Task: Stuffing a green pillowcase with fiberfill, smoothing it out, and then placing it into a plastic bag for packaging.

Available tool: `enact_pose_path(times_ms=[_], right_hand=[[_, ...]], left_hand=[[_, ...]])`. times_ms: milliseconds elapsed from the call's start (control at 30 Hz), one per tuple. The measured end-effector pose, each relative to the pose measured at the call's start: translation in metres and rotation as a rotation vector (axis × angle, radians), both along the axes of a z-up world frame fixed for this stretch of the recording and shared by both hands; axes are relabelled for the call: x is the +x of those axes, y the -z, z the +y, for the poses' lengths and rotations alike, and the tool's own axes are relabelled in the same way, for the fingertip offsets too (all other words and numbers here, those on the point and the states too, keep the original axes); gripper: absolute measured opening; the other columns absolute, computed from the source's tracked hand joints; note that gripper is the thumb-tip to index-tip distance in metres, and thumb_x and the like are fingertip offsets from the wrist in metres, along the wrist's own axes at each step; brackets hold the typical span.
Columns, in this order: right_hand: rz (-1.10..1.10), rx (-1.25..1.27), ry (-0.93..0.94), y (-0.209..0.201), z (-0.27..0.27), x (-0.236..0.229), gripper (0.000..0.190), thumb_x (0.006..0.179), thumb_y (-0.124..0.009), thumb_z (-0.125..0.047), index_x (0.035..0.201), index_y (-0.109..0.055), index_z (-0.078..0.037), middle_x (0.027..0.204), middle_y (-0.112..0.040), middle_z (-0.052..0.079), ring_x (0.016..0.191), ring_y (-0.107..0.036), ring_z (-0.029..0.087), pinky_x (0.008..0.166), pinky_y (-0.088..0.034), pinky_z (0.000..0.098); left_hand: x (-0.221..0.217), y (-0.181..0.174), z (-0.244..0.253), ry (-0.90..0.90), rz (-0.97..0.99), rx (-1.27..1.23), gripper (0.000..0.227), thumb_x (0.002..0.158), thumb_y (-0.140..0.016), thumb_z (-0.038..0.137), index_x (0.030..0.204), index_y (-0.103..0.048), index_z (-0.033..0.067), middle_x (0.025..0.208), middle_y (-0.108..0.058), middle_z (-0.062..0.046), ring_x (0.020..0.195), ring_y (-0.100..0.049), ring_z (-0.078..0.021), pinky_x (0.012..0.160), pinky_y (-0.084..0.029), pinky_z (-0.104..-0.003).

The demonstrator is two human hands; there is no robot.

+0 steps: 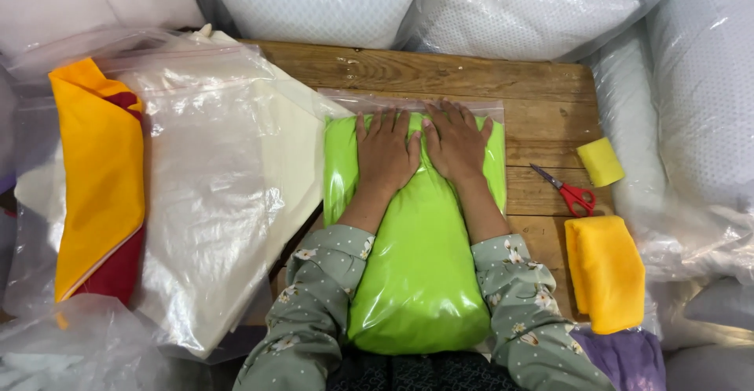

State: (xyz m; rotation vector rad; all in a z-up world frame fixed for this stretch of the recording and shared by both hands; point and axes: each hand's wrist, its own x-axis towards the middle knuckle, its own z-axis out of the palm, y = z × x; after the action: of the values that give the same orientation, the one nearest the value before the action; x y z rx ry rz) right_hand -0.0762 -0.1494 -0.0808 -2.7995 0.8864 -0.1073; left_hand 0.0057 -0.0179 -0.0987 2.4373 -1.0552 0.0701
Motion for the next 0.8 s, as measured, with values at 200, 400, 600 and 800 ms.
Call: enact_pose_path(times_ms=[200,400,600,800], right_hand=[[0.190,0.182,-0.082,-0.025,-0.037,-0.042,0.060,0.105,-0.029,-0.064,0.159,-0.037,-0.039,0.165,-0.037,0.001,0.155,-0.025,0.030,0.118,-0.018,0.0704],[0.101,0.248,0.136,-0.127,0.050,-0.092,0.059,0.108,-0.026,-0.052,0.161,-0.038,-0.029,0.165,-0.034,0.013,0.156,-0.019,0.036,0.119,-0.018,0.0668],[0.140,0.264,-0.018,-0.079,0.093,-0.096,0.059,0.107,-0.023,-0.048,0.163,-0.030,-0.029,0.171,-0.012,0.019,0.157,0.001,0.046,0.115,-0.001,0.0772],[0.031,0.315,-0.038,-0.062,0.091,-0.097,0.059,0.106,-0.027,-0.044,0.164,-0.028,-0.029,0.171,-0.008,0.019,0.156,0.006,0.046,0.114,0.005,0.0771]], left_hand=[[0.001,-0.075,0.051,-0.246,0.218,0.416,0.080,0.100,-0.026,0.069,0.157,-0.042,0.0152,0.166,-0.034,-0.018,0.156,-0.021,-0.0400,0.116,-0.003,-0.077],[-0.054,-0.107,0.080,-0.145,0.127,0.168,0.062,0.105,-0.038,0.051,0.152,-0.048,0.0122,0.161,-0.037,-0.026,0.154,-0.019,-0.0475,0.112,0.002,-0.081],[-0.084,-0.084,0.088,0.040,0.192,0.264,0.071,0.100,-0.039,0.060,0.159,-0.036,0.0205,0.167,-0.023,-0.024,0.155,-0.009,-0.0478,0.108,0.008,-0.084],[-0.088,-0.060,0.086,-0.001,0.012,0.078,0.074,0.096,-0.052,0.054,0.160,-0.038,0.0188,0.167,-0.026,-0.024,0.154,-0.015,-0.0494,0.106,0.006,-0.084]])
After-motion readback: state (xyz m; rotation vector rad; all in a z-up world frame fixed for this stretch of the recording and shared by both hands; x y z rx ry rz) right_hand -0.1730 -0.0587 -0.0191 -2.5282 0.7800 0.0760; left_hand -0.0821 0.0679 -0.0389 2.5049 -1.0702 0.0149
